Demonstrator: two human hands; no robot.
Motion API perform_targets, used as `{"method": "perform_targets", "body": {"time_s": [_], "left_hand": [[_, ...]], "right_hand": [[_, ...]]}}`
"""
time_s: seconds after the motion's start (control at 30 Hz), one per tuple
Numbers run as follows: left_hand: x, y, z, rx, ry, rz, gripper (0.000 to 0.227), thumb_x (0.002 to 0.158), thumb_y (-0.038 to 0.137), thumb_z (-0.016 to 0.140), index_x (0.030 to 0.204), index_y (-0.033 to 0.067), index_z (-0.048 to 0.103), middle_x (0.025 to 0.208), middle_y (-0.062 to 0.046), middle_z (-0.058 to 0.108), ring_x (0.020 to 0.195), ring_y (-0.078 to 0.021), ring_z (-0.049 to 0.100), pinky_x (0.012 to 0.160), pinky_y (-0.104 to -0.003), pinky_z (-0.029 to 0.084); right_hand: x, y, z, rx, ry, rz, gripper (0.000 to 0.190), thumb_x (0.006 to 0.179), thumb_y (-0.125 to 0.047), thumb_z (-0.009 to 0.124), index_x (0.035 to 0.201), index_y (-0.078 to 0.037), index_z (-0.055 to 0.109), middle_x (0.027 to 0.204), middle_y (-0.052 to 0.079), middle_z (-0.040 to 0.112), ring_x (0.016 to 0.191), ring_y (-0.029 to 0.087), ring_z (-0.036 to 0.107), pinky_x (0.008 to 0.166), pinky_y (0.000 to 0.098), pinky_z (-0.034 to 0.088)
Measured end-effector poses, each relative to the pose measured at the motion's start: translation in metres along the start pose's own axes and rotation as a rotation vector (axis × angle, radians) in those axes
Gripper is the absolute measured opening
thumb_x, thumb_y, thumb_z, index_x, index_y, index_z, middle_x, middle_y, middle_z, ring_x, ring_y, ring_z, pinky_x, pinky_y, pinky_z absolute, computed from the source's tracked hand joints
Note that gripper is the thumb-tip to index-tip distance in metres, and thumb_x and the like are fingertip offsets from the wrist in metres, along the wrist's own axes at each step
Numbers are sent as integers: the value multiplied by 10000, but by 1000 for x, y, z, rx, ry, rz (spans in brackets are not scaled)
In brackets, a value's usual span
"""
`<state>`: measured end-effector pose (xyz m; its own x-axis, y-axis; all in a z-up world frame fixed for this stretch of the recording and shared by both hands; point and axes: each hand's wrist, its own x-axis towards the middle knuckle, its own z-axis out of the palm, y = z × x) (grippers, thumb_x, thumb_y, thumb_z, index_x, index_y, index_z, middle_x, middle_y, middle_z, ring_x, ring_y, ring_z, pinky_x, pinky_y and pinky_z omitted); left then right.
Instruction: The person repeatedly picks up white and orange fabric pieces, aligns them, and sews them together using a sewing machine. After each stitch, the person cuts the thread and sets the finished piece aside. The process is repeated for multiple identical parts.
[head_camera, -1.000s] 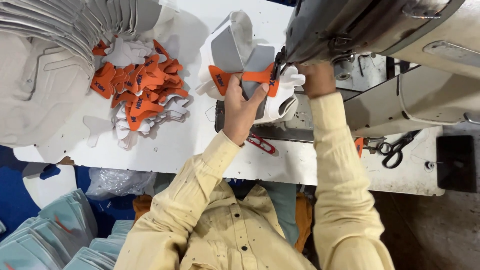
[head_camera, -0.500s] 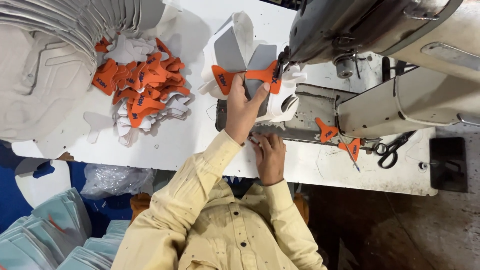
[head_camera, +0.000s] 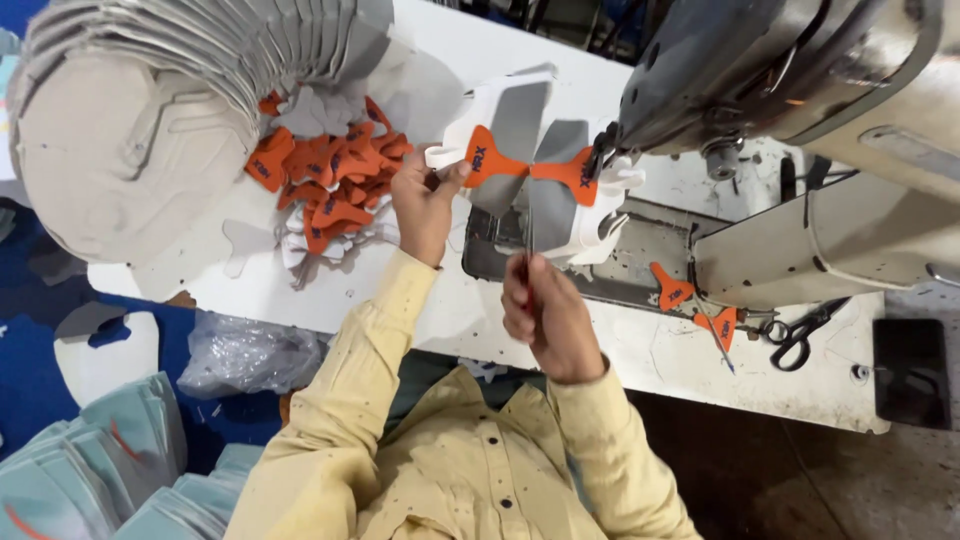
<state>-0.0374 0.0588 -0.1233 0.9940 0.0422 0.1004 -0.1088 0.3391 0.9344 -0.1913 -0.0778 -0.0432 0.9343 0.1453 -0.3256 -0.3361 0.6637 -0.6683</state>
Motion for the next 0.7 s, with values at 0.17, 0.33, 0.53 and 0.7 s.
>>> {"method": "perform_targets", "body": {"time_s": [0.17,0.33,0.53,0.7], "left_hand": [[-1,27,2,139,-9,216,195,950,80,771,1086,-10,664,857,27,647,748,-51,525,676,-227,446],[-7,30,0,141,-14,236,184,953,79,755,1083,-13,663,900,5,677,798,-59,571,727,-234,480],[-12,29,1,123,-12,236,216,958,114,761,1108,-5,660,935,4,691,835,-60,600,746,-237,504],[-5,17,-2,147,4,271,220,959,128,771,1101,-7,671,925,-3,697,831,-61,611,741,-229,506]], "right_hand": [[52,-15,-5,171,-26,41,298,1126,-340,403,1062,-77,527,783,-10,446,561,74,358,450,217,300],[57,-9,7,250,24,40,307,1127,-353,396,1052,-79,511,781,-9,436,577,73,364,461,216,300],[61,-3,8,236,58,28,304,1115,-363,397,1052,-86,506,758,-21,432,563,67,362,447,212,293],[55,8,18,186,96,-20,325,1099,-377,392,1013,-90,519,725,-30,423,531,67,349,429,215,266]]}}
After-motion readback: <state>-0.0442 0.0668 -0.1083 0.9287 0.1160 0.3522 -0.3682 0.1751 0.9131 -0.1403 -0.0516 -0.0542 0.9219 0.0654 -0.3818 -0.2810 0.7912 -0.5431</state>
